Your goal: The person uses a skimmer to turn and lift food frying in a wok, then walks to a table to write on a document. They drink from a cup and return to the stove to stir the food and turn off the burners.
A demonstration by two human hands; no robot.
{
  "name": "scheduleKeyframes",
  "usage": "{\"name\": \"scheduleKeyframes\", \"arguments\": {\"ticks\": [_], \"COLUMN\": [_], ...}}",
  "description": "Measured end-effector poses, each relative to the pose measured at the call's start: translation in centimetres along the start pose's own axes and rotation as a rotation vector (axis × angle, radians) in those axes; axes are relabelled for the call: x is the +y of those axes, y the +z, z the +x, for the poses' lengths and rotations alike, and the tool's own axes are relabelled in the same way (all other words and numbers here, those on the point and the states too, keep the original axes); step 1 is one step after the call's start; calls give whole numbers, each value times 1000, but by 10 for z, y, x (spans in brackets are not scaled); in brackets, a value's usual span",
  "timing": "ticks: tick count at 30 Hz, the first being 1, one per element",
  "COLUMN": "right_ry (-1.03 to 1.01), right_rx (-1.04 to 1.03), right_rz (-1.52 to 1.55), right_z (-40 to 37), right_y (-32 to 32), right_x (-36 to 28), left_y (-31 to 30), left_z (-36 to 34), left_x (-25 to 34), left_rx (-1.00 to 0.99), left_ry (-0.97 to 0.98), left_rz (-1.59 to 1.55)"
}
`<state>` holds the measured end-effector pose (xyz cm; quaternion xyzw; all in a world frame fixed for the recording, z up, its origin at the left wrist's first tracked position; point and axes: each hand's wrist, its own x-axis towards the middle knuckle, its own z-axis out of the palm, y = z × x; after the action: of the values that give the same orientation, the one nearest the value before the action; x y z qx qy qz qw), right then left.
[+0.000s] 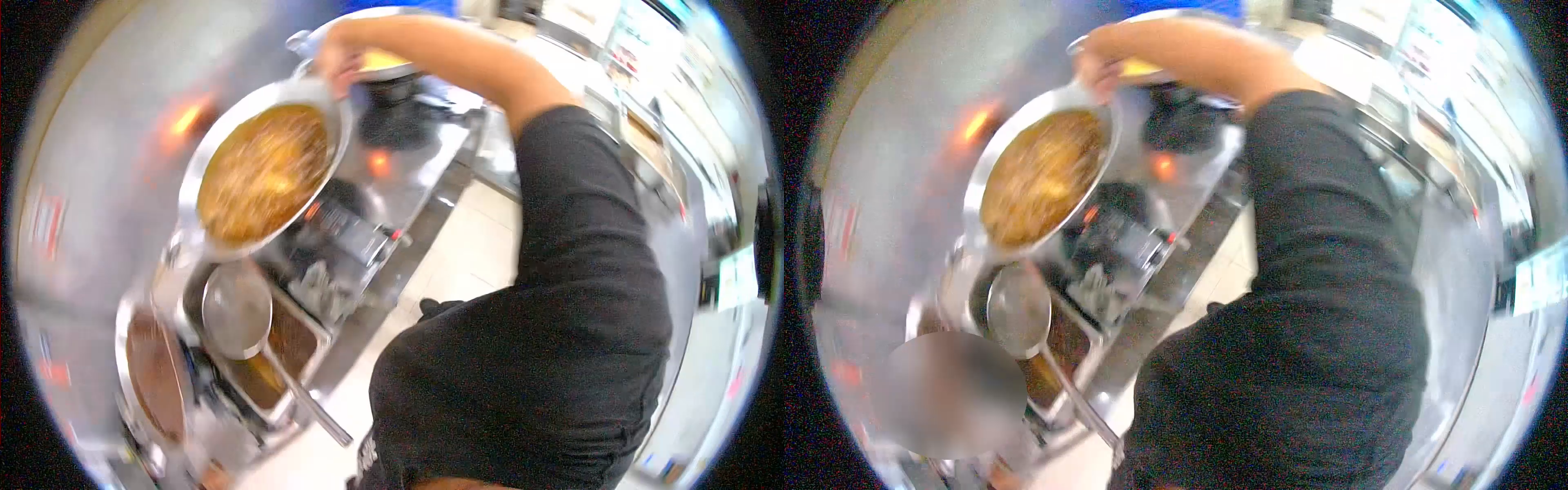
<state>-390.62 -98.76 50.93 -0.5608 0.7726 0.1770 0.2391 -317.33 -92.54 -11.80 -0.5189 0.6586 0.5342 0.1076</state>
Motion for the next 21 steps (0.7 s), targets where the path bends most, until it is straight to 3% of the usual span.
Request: {"name": "scheduleKeyframes", "arguments": {"ticks": [1, 2, 3, 4, 11, 13, 14, 15, 18, 20, 21], "right_ry": [-13, -135, -119, -30, -72, -90, -99, -111, -110, -136, -158], "right_rx": [-94, -243, -389, -343, -217, -138, -94, -47, 30, 93, 117], "right_rz": [150, 162, 370, 503, 942, 1037, 1074, 1114, 1109, 1139, 1157], "right_z": [40, 33, 28, 22, 40, 46, 46, 49, 60, 66, 71], "right_y": [4, 2, 7, 10, 66, 84, 90, 92, 98, 108, 111], "right_x": [21, 17, 12, 7, -40, -60, -68, -74, -83, -100, -103], "left_y": [6, 12, 15, 16, 9, 9, 9, 9, 20, 33, 26], "left_z": [-1, -4, -3, -2, 15, 18, 21, 15, 0, 40, 34], "left_x": [-6, -11, -14, -14, -12, -19, -22, -13, 23, -40, -31], "left_rx": [13, 26, 39, 52, 64, -49, -140, -115, 248, -115, -55], "left_ry": [-4, -14, -27, -37, -93, -91, -226, -257, -401, -287, -290], "left_rz": [-20, -46, -78, -107, -417, -660, -933, -967, -610, -809, -731]}}
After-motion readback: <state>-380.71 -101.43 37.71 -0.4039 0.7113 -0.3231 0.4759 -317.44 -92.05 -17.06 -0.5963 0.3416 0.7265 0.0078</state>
